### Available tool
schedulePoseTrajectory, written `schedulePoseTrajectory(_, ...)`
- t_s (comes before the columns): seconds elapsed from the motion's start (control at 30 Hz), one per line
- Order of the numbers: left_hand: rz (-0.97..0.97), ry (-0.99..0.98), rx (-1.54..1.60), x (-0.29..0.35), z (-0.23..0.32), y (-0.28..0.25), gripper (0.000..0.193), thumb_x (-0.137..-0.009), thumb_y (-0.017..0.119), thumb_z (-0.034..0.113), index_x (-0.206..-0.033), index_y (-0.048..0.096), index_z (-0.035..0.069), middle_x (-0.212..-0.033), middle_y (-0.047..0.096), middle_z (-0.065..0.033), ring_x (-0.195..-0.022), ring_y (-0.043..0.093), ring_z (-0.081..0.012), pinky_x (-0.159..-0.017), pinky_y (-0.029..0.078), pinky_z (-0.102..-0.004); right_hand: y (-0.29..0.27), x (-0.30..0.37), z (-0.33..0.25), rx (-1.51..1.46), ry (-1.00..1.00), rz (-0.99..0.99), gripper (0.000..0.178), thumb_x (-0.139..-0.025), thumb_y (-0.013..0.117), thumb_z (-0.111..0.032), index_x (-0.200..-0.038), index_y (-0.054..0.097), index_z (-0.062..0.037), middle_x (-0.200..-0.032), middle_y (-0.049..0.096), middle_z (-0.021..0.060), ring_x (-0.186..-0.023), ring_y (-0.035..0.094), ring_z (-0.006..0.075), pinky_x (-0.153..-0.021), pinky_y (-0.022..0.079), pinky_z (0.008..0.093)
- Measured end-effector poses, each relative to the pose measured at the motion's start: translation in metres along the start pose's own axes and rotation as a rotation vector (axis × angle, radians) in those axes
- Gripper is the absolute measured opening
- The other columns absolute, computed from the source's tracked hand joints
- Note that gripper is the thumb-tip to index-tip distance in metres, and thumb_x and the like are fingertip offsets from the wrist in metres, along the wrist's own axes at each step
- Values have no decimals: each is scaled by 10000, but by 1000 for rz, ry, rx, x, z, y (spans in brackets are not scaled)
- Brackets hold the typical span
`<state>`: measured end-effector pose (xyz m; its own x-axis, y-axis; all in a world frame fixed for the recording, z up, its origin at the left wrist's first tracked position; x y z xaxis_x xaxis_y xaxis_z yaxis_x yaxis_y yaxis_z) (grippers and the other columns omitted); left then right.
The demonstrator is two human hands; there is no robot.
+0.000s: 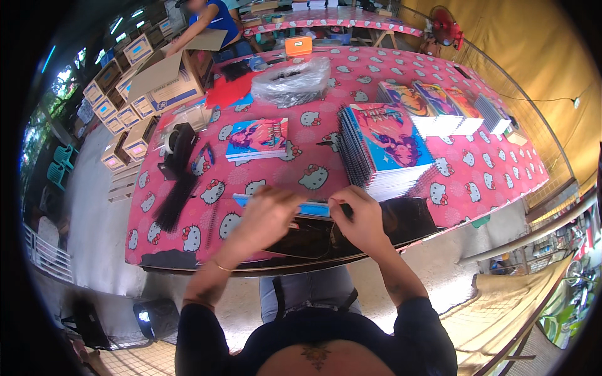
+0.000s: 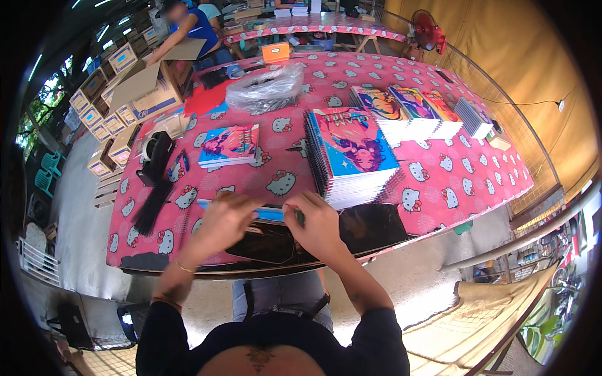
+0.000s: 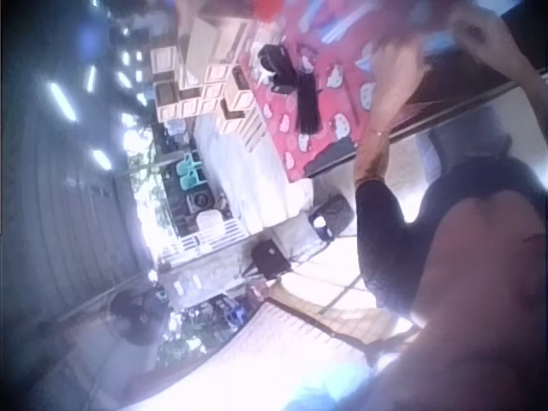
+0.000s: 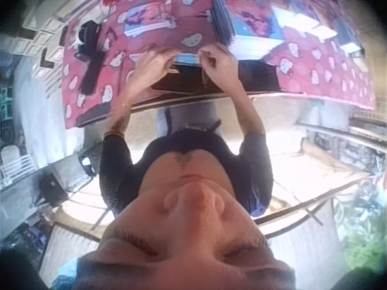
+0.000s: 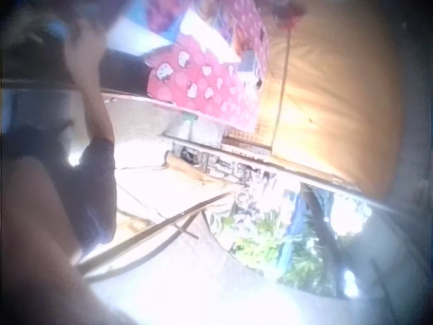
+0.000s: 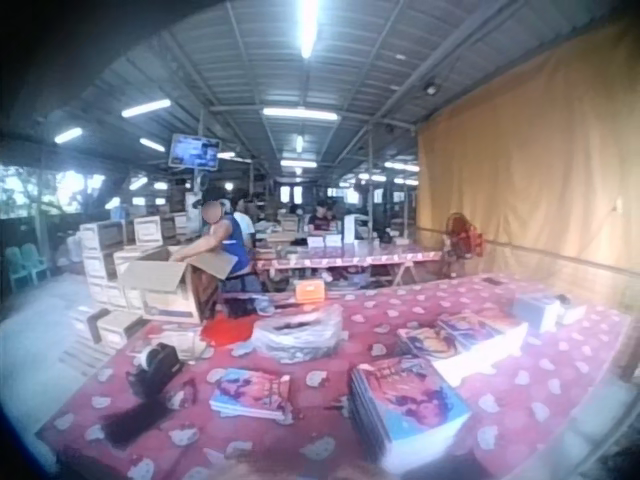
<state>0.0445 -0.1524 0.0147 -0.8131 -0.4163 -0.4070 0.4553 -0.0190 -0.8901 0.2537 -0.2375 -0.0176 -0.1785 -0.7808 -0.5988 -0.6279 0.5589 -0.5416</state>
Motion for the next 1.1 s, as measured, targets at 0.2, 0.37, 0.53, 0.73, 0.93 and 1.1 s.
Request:
schedulePoseTrajectory(0.2,703,210,196,-85,-1,-58,293,-838,649,-17,-1105,733,72,-1076,728,-124,-1003,693,-296,-945,502,-464,-109,-15,61,315,90,498,496,-938,682,-94,-1409,555,-2,-1348,616,185,-1296,540,353,-1105,398,450)
schedulePoseTrajectory(0.37,268,432,431,-171,-30,48,324,-855,650,-1,-1123,753,148,-1222,725,-59,-1270,617,-264,-1126,386,-512,-124,-20,144,-272,332,140,510,-998,647,-114,-1464,500,31,-1342,633,122,-1177,581,151,-1026,446,308)
schedulePoseTrajectory(0.53,71,344,599,-177,-42,77,356,-834,610,-29,-1132,753,103,-1275,707,-90,-1345,559,-296,-1164,384,-478,-125,-18,151,-401,385,139,518,-978,670,-70,-1460,508,30,-1399,599,129,-1214,552,147,-1036,426,283)
schedulePoseTrajectory(0.73,214,264,721,-160,-57,59,354,-875,623,3,-1208,714,80,-1281,698,-120,-1317,579,-294,-1133,421,-408,-138,5,155,-420,262,207,676,-968,674,-96,-1552,354,19,-1537,480,171,-1302,533,229,-1080,430,349)
schedulePoseTrajectory(0.93,114,-5,-123,-22,-250,62,357,-884,716,142,-1230,687,59,-1181,698,-179,-1087,676,-363,-943,555,-421,-148,63,79,-478,51,186,451,-957,686,-206,-1324,568,29,-1116,675,128,-1023,662,199,-922,519,346)
schedulePoseTrajectory(1.1,191,-128,4,14,-254,95,323,-907,684,111,-1228,694,79,-1122,711,-167,-1055,676,-350,-955,526,-445,-69,27,31,-625,27,-233,353,-864,752,-97,-1175,674,50,-1088,702,176,-998,694,266,-900,534,349)
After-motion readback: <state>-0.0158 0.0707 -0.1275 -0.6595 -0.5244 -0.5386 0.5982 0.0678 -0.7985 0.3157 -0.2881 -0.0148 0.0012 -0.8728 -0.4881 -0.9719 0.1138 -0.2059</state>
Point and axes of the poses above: each hand's wrist, its own x-axis away from the middle knuckle, its own y-axis out of the palm, z = x × y, the point moved 1 cm from there along -x, towards the middle knuckle
